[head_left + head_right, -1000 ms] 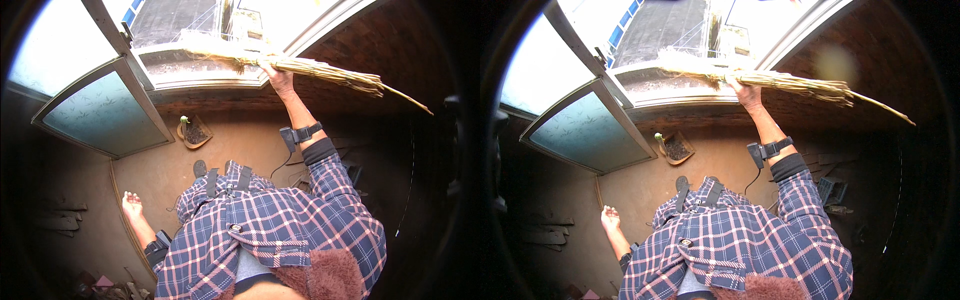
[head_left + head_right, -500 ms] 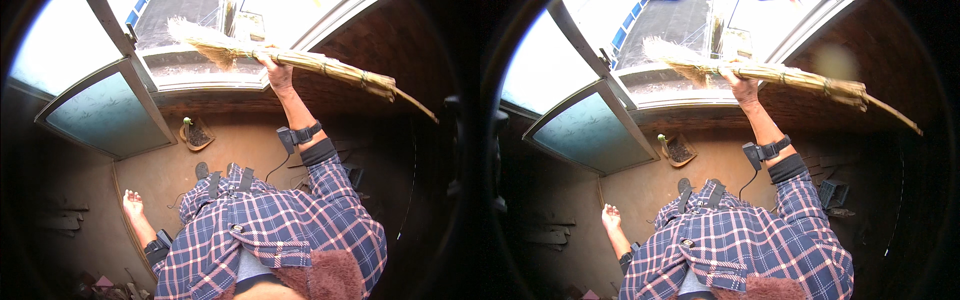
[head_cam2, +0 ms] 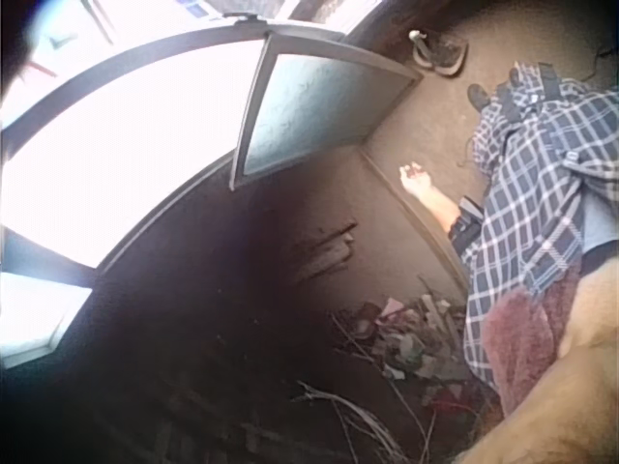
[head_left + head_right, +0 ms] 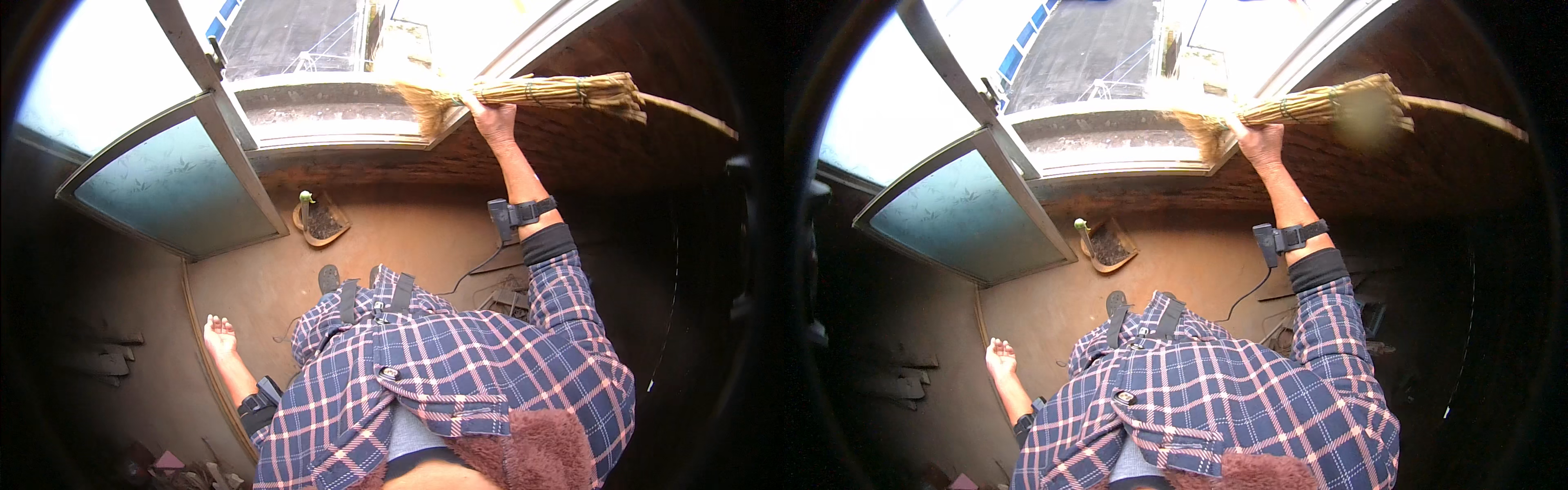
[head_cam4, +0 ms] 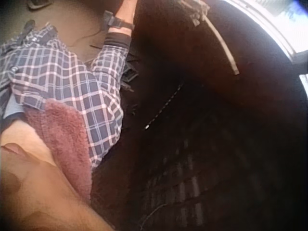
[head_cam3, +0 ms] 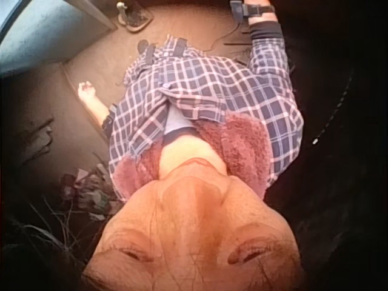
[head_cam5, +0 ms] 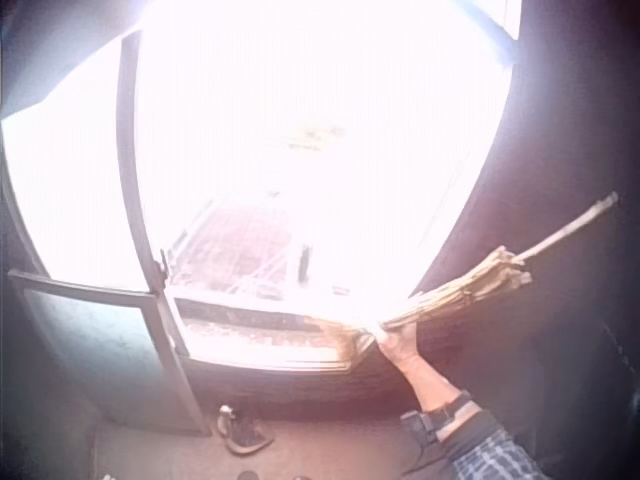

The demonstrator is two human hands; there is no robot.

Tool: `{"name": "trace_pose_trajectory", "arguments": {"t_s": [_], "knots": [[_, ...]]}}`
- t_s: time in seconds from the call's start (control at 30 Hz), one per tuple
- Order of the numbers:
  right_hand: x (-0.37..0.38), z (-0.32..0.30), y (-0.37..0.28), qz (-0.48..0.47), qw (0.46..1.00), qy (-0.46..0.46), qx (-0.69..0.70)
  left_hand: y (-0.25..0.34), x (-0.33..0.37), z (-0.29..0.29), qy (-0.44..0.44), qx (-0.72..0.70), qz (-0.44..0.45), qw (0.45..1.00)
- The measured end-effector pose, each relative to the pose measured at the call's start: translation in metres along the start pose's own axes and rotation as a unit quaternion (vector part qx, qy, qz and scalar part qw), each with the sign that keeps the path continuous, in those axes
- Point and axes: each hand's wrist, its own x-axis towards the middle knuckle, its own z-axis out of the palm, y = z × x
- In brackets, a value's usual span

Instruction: The person sweeps debris from a balcony floor using a straw broom and collects it with a dustpan. They repeatedly sweep small areas and transfer the debris into the dustpan, then continue sweeping other sections of the balcony.

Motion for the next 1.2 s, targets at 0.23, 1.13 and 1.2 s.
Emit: {"name": "trace_pose_trajectory", "arguments": {"t_s": [0.23, 1.13, 1.2], "knots": [[-0.019, 0.011, -0.022, 0.142, 0.974, 0.007, 0.178, 0.008, -0.004, 0.017, -0.007, 0.003, -0.001, 1.000], [-0.020, 0.029, -0.017, 0.137, 0.988, -0.014, 0.073, 0.013, -0.007, 0.023, 0.004, -0.003, 0.001, 1.000], [-0.015, 0.034, -0.017, -0.041, 0.990, -0.052, -0.126, 0.013, -0.007, 0.026, 0.001, 0.003, -0.004, 1.000]]}}
